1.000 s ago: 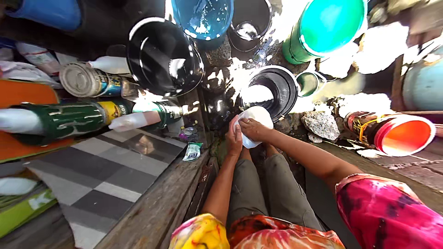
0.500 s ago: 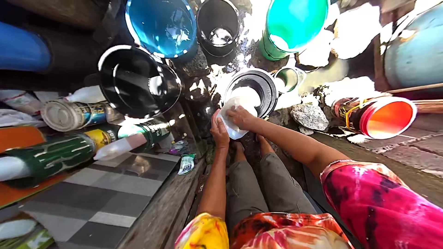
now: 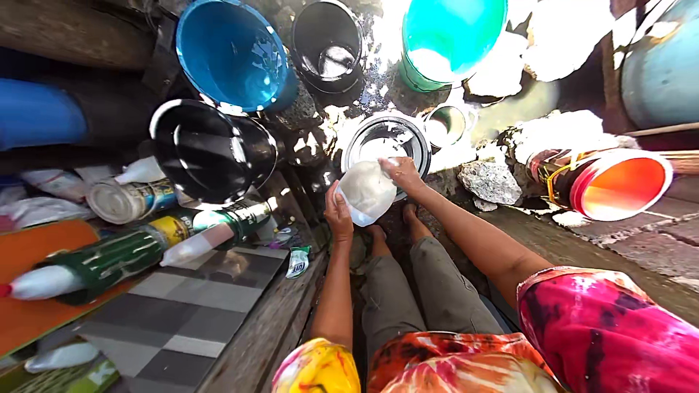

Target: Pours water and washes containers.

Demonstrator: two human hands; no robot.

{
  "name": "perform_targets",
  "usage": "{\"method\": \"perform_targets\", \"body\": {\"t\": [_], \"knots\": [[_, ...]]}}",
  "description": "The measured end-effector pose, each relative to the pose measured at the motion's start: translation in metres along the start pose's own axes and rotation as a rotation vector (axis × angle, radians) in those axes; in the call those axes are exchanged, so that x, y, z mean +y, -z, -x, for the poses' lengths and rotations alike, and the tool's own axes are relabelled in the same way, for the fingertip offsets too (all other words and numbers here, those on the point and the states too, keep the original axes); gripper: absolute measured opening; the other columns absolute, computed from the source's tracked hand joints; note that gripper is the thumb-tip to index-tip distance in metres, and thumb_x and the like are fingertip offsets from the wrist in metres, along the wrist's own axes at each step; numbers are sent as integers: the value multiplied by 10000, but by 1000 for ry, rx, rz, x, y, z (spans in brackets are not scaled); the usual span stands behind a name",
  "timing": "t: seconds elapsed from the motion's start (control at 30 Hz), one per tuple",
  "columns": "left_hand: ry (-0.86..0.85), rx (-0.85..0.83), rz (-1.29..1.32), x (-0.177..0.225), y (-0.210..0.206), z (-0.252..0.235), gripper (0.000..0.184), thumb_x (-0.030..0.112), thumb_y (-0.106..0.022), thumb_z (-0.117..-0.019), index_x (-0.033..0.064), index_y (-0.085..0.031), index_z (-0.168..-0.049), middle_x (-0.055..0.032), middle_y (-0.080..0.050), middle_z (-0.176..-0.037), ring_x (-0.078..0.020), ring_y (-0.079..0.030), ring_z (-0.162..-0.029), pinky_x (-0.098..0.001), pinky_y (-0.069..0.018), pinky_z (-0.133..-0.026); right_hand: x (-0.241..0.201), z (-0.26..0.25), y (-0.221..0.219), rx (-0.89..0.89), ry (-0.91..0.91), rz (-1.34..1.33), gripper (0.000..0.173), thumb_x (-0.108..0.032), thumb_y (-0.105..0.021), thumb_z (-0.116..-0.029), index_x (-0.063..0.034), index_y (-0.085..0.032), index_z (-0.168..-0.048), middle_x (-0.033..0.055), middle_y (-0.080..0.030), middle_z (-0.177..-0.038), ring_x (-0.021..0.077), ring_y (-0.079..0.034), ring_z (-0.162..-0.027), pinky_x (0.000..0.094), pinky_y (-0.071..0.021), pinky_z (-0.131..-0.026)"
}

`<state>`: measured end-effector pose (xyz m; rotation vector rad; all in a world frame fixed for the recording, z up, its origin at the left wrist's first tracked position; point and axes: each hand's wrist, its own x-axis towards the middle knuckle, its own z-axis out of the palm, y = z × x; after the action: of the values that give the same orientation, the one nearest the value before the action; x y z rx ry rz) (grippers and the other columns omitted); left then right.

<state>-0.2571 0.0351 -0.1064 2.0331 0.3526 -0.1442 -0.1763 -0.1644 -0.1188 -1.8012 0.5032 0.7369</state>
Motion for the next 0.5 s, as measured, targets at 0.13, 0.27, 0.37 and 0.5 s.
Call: {"method": "perform_targets", "body": {"t": [0.13,0.27,0.37,0.5], "knots": [[4,-75,-4,20,7,-6,469,198,-406,-1087,-14,-468,-1501,-198,-557,-1472,-250,-590,-1305,-401,-461,-1100,45,-28,9,1,-159,-404,222,-201,-580,-1044,10,-650,-1043,52,-614,-807,87,-551,-641,279,-495,-606],[74,-379,-15,42,15,-12,699,137,-547,-968,91,-294,-1618,-199,-523,-1505,-289,-587,-1303,-458,-486,-1072,51,-35,0,-69,-255,-369,253,-94,-560,-1042,-4,-654,-1258,181,-688,-1098,197,-644,-904,395,-538,-826],[95,-509,-105,56,15,-16,897,124,-715,-899,89,-217,-1643,-270,-626,-1197,-336,-632,-998,-495,-529,-891,52,-33,-12,47,-246,-296,315,-167,-535,-1065,85,-634,-1228,260,-649,-1196,304,-636,-1087,482,-508,-972],[77,-557,-334,84,3,-17,901,280,-798,-903,70,-293,-1619,-231,-676,-1021,-347,-670,-906,-523,-556,-860,75,-36,-12,-185,-266,121,403,-70,-477,-1061,151,-450,-1397,331,-505,-1423,398,-499,-1354,513,-395,-1149]]}}
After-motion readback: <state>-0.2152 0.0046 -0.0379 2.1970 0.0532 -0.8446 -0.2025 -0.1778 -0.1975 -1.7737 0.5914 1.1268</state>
